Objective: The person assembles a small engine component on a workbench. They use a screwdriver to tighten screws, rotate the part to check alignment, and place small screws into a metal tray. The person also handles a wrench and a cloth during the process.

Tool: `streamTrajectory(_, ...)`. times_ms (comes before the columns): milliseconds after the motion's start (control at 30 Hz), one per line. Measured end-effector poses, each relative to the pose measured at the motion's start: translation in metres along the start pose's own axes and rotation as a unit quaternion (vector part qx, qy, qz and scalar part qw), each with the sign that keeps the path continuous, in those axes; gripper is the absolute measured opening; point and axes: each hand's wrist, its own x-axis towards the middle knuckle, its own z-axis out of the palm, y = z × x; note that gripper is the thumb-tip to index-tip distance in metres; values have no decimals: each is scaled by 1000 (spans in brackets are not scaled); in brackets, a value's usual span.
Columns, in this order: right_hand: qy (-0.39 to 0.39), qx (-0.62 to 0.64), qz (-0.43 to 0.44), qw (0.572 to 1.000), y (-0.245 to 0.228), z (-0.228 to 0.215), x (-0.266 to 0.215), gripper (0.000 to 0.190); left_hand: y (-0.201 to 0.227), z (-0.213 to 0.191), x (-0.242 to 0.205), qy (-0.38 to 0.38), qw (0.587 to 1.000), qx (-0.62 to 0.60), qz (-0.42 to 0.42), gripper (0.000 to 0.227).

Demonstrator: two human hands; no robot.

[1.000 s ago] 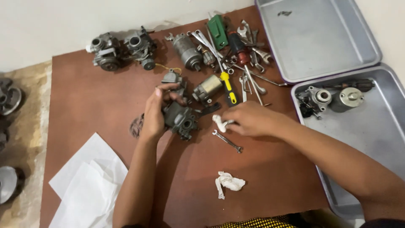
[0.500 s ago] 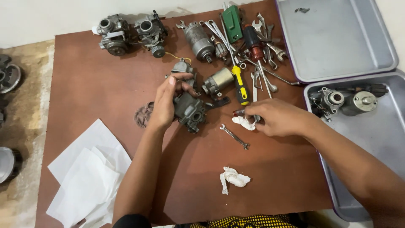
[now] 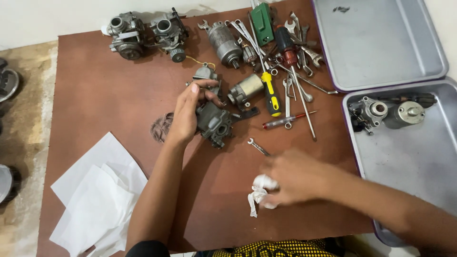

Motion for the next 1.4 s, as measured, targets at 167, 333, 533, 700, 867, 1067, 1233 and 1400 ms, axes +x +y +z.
streamTrajectory(167,12,-28,-156,987,-18,50,4,23,19,10,-1,34,996,17,-82,54)
streamTrajectory(333,35,-16,-166,985,-7,47,6,33,19,11,-2,36,996,11,-78,53)
streamTrajectory(533,201,-48,-235,950,8,52,12,15,-16,-7,1,-5,1000,-22,8,56)
streamTrajectory(700,235,-65,-200,949,25,90,19,14,-13,-7,1,-1,1000,-20,6,56)
streamTrajectory(867,212,-91,-44,972,31,53,12,26,-15,-6,2,-4,1000,-8,23,56)
streamTrajectory(1067,211,-35,-54,975,37,11,14,35,-14,-7,2,-10,999,-13,28,57)
streamTrajectory(1233,245,-65,-22,967,50,11,21,16,-18,-10,3,-34,998,-38,45,60)
streamTrajectory(1400,277,-90,14,957,50,16,29,42,-18,-9,2,-83,992,-65,71,72)
